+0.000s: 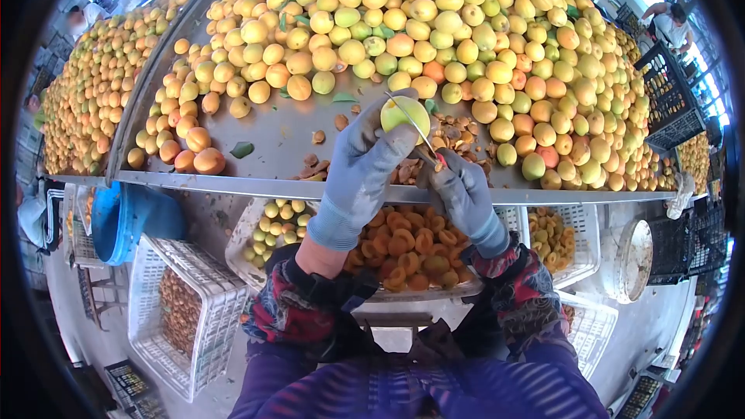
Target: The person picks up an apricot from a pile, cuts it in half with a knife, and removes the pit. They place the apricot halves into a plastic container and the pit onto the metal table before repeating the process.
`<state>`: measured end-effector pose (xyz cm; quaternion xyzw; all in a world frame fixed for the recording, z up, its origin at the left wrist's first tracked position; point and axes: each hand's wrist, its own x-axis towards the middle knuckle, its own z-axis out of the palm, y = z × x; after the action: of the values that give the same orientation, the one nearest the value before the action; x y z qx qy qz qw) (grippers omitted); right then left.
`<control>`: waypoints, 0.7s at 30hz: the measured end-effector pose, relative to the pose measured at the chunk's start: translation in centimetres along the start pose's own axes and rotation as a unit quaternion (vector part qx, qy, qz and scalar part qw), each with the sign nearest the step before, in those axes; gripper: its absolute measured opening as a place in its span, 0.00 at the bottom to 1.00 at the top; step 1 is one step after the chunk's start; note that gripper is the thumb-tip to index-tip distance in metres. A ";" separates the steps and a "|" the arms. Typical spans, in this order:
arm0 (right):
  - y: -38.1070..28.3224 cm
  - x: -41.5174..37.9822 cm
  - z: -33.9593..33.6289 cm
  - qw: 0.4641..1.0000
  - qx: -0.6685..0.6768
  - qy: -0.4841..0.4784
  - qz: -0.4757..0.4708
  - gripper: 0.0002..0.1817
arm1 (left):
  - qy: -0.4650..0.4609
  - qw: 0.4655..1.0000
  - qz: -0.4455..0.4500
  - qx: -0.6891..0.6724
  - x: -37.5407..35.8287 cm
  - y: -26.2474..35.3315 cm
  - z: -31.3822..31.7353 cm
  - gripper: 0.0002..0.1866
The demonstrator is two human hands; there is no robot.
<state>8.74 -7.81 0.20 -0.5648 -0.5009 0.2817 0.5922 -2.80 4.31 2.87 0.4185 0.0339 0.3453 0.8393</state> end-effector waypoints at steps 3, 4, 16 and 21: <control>1.4 0.0 -0.2 1.000 0.000 -0.007 -0.016 0.20 | 0.000 0.991 0.024 0.128 0.0 0.4 -0.1 0.28; 1.6 0.0 -0.3 1.000 -0.001 -0.010 -0.026 0.19 | -0.007 0.971 0.077 0.226 0.1 0.4 -0.2 0.28; 0.4 -0.3 0.3 0.977 0.189 -0.090 0.038 0.28 | -0.011 0.972 0.078 0.220 0.6 0.3 -0.6 0.28; 0.4 -0.6 0.3 0.967 0.219 -0.113 0.071 0.32 | -0.013 0.970 0.094 0.226 0.7 -0.3 -1.0 0.27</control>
<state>8.36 -8.12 -0.40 -0.4200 -0.4498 0.4877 0.6192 -2.44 5.33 2.15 0.6031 0.0602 0.4004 0.6872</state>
